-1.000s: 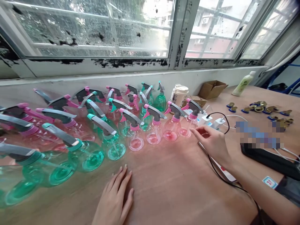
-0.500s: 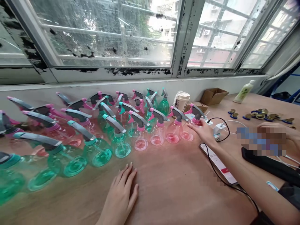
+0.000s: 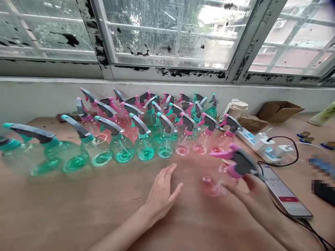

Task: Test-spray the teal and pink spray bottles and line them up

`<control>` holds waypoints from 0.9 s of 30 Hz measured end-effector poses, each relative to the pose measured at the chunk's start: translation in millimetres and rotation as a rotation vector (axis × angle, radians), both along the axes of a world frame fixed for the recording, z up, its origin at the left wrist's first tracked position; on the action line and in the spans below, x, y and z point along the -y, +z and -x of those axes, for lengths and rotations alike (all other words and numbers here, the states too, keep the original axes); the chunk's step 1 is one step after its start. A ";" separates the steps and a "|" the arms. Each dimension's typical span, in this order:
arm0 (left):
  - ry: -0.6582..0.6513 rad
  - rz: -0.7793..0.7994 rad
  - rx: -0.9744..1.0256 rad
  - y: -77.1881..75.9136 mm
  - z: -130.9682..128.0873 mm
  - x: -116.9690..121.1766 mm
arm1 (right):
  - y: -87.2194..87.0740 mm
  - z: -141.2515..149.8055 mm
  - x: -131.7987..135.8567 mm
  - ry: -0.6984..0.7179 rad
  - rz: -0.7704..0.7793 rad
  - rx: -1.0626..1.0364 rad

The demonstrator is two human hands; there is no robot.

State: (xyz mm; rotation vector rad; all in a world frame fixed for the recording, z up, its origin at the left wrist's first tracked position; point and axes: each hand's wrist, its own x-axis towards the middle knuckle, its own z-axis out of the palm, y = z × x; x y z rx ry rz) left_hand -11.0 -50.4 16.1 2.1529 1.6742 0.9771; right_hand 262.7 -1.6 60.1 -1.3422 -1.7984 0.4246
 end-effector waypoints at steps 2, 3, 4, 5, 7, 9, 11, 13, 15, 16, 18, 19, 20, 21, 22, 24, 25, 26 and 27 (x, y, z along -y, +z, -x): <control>-0.071 -0.025 0.067 3.5 0.1 8.1 | 4.9 39.5 10.1 0.084 0.064 -0.033; -0.111 -0.047 0.086 4.3 0.0 12.8 | 6.4 55.9 14.2 0.138 0.084 -0.053; -0.143 -0.069 0.101 4.4 -0.2 17.5 | 6.8 69.7 18.1 0.190 0.088 -0.066; -0.159 -0.090 0.116 3.9 -0.2 21.8 | 6.2 80.8 21.8 0.244 0.084 -0.077; -0.152 -0.116 0.153 2.2 0.3 28.2 | 3.4 96.1 28.0 0.360 0.051 -0.091; -0.119 -0.118 0.199 0.7 1.7 30.9 | 1.5 104.3 31.1 0.461 0.024 -0.087; -0.094 -0.099 0.242 0.6 3.3 31.0 | 3.8 107.9 29.5 0.541 0.013 -0.077; -0.087 -0.071 0.269 1.6 4.7 30.0 | 11.3 108.6 23.0 0.629 0.047 -0.096; -0.109 -0.052 0.279 2.9 5.7 28.8 | 22.1 108.6 13.1 0.738 0.150 -0.146; -0.127 -0.044 0.282 3.6 6.3 28.3 | 27.7 109.1 7.7 0.793 0.221 -0.167; -0.156 -0.020 0.284 5.2 7.8 27.1 | 37.1 112.4 -2.3 0.892 0.305 -0.202; -0.164 -0.003 0.284 6.1 8.8 26.6 | 40.2 115.3 -6.2 0.934 0.305 -0.220; -0.166 0.015 0.286 7.2 10.0 26.3 | 42.0 118.9 -9.1 0.966 0.282 -0.234; -0.168 0.035 0.287 8.4 11.4 26.1 | 42.7 123.0 -10.9 0.985 0.242 -0.248; -0.172 0.056 0.286 9.7 13.0 26.3 | 42.3 127.3 -11.8 0.988 0.199 -0.253; -0.178 0.094 0.267 11.9 17.4 27.8 | 39.8 134.9 -11.3 0.961 0.123 -0.236; -0.172 0.108 0.236 12.5 20.5 29.0 | 38.4 137.8 -10.6 0.945 0.090 -0.225; -0.162 0.115 0.184 12.8 24.3 30.4 | 37.5 140.0 -10.0 0.931 0.064 -0.223; -0.146 0.116 0.116 12.7 28.9 31.8 | 37.1 141.4 -9.7 0.921 0.051 -0.228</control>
